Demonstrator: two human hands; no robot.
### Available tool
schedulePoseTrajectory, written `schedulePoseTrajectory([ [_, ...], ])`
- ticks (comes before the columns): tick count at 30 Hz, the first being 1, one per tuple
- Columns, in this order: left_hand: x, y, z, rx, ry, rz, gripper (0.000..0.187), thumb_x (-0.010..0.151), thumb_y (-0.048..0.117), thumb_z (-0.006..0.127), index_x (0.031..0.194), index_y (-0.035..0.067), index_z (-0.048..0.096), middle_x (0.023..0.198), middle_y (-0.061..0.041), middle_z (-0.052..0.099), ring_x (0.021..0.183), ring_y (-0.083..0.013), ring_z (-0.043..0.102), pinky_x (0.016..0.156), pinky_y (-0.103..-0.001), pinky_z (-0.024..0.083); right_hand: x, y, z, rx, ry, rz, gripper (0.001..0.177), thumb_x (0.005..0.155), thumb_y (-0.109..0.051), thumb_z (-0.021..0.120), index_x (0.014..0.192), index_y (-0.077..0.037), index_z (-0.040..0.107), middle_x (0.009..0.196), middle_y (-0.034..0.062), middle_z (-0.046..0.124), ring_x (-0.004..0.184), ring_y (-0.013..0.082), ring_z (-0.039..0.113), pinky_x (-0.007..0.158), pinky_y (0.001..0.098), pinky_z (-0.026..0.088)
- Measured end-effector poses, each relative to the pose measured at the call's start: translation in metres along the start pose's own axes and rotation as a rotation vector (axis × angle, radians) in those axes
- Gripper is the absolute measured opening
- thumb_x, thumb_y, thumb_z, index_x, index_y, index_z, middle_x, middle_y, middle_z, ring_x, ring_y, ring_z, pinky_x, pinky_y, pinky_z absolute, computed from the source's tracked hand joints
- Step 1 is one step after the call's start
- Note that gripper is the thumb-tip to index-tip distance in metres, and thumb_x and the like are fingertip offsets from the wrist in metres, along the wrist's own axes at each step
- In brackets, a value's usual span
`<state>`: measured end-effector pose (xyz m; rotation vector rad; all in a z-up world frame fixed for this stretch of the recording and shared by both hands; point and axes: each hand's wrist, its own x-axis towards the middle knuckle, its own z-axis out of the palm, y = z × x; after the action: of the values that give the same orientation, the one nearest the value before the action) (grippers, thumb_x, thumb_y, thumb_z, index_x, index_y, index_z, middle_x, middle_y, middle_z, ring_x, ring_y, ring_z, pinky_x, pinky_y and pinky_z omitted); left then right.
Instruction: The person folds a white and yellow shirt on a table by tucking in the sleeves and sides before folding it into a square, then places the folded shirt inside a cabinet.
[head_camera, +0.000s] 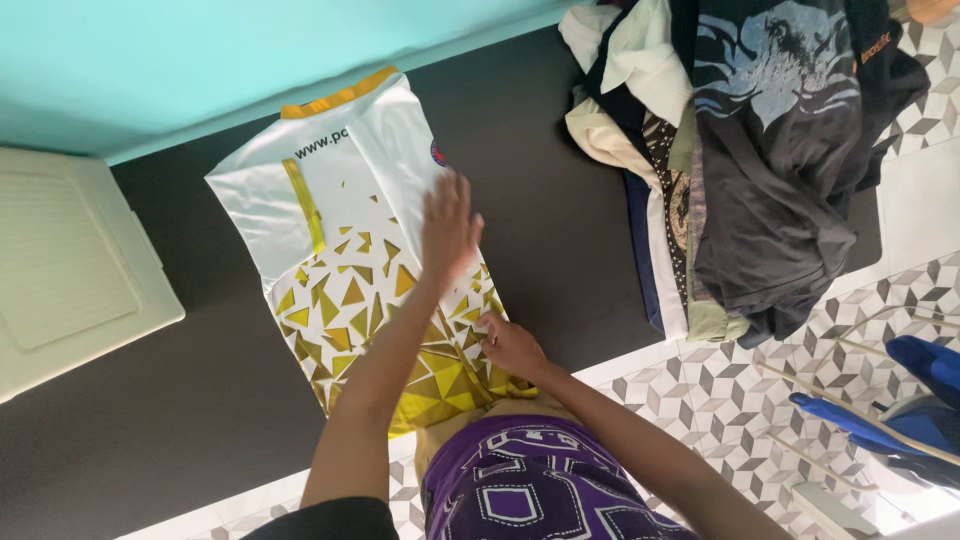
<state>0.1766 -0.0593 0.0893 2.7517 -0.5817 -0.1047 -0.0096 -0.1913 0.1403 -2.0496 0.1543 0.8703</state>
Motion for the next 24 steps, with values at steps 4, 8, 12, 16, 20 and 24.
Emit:
schedulePoseTrajectory([
  [4,-0.074,0.019,-0.002,-0.209,0.092,0.195,0.066,0.106,0.039,0.047,0.16,0.005,0.035,0.169,-0.019,0.027,0.157,-0.0353,0.024,0.128,-0.054,0.022,-0.001,0.007,0.007,-0.056,0.037,-0.012,0.034,0.089,-0.016,0.063,0.122,-0.011,0.055,0.088,0.0122,0.074,0.085,0.032,0.073,0.077,0.045,0.056],
  [8,-0.093,0.008,-0.011,-0.196,0.055,0.127,0.068,0.106,0.038,0.046,0.161,0.001,0.032,0.169,-0.021,0.026,0.157,-0.0369,0.024,0.128,-0.055,0.021,0.0,0.009,0.009,-0.09,0.06,-0.051,0.03,0.091,-0.018,0.062,0.12,-0.01,0.056,0.087,0.0121,0.073,0.082,0.0343,0.073,0.076,0.0458,0.056],
  [12,-0.124,0.015,-0.024,-0.153,0.064,0.078,0.067,0.107,0.036,0.047,0.162,0.002,0.029,0.169,-0.023,0.023,0.157,-0.0387,0.022,0.127,-0.056,0.019,-0.01,-0.006,0.006,-0.09,0.153,-0.089,0.023,0.091,-0.019,0.062,0.113,-0.012,0.063,0.098,0.0124,0.075,0.087,0.0298,0.077,0.081,0.0423,0.06],
  [16,-0.138,0.01,-0.017,-0.078,0.004,0.034,0.067,0.103,0.037,0.05,0.16,0.007,0.03,0.167,-0.02,0.021,0.155,-0.0378,0.021,0.125,-0.056,0.016,-0.02,-0.025,0.017,-0.344,0.357,-0.29,0.047,0.093,-0.018,0.061,0.139,-0.007,0.051,0.138,0.0201,0.054,0.129,0.0378,0.052,0.106,0.048,0.044],
  [20,-0.135,0.001,-0.009,-0.086,-0.005,0.077,0.073,0.101,0.04,0.055,0.161,0.007,0.029,0.168,-0.021,0.02,0.157,-0.0386,0.019,0.127,-0.056,0.015,-0.039,-0.01,0.037,-0.566,0.328,-0.324,0.064,0.093,-0.02,0.058,0.152,-0.005,0.041,0.158,0.0211,0.036,0.148,0.0371,0.033,0.121,0.0502,0.027],
  [24,-0.125,0.002,-0.007,-0.036,-0.021,0.077,0.075,0.1,0.04,0.058,0.161,0.008,0.028,0.168,-0.02,0.02,0.156,-0.0381,0.019,0.127,-0.056,0.015,-0.083,0.022,0.062,-0.664,0.363,-0.414,0.066,0.094,-0.021,0.057,0.154,-0.002,0.038,0.162,0.0225,0.032,0.152,0.0364,0.028,0.124,0.0502,0.024],
])
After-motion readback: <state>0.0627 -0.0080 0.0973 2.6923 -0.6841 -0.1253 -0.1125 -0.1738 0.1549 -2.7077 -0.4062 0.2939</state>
